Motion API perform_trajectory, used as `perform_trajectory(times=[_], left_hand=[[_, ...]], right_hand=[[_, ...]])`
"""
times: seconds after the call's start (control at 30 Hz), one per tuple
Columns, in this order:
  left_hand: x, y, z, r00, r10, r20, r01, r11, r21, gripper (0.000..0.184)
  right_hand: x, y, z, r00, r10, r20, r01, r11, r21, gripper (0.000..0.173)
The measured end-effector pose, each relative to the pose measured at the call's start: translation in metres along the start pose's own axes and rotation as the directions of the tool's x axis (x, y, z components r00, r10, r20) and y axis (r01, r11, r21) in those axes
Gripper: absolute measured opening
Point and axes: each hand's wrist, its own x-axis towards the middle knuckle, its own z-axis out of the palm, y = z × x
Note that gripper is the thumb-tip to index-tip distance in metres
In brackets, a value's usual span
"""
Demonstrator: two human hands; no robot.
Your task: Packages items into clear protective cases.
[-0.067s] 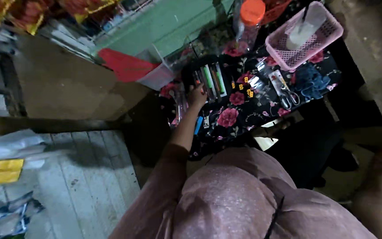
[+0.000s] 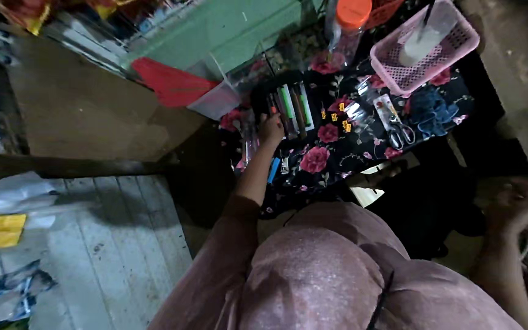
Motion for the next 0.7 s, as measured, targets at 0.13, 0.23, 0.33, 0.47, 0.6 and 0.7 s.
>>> perform_trajectory(times=[0.13,0.23,0.33,0.47,0.6,0.7], left_hand=[[-0.002,0.009,-0.004,0.991,0.059,-0.121,-0.052,0.997,0.063,0.041],[0.001,0.024,-0.003,0.998,0.003,-0.056,-0.002,1.0,0.019,0.052],[0.008,0.037,-0.007,0.998,-0.056,-0.019,0.056,0.998,-0.02,0.054],[0.02,0.048,-0.005,0.996,-0.063,0.057,0.065,0.997,-0.045,0.042],[0.034,0.036,-0.004,0.991,-0.062,0.119,0.089,0.967,-0.237,0.041],[0.025,0.025,-0.007,0.996,-0.018,0.089,0.051,0.919,-0.391,0.042]], right_hand=[[-0.011,-0.055,0.046,0.943,-0.303,0.135,0.311,0.95,-0.034,0.03],[-0.02,-0.075,0.072,0.86,-0.459,0.224,0.465,0.885,0.029,0.026],[-0.019,-0.085,0.089,0.807,-0.545,0.227,0.542,0.836,0.081,0.023],[-0.018,-0.088,0.098,0.798,-0.541,0.267,0.542,0.837,0.077,0.023],[-0.003,-0.096,0.114,0.803,-0.496,0.331,0.495,0.864,0.095,0.019],[0.034,-0.108,0.134,0.815,-0.345,0.466,0.368,0.929,0.044,0.027]])
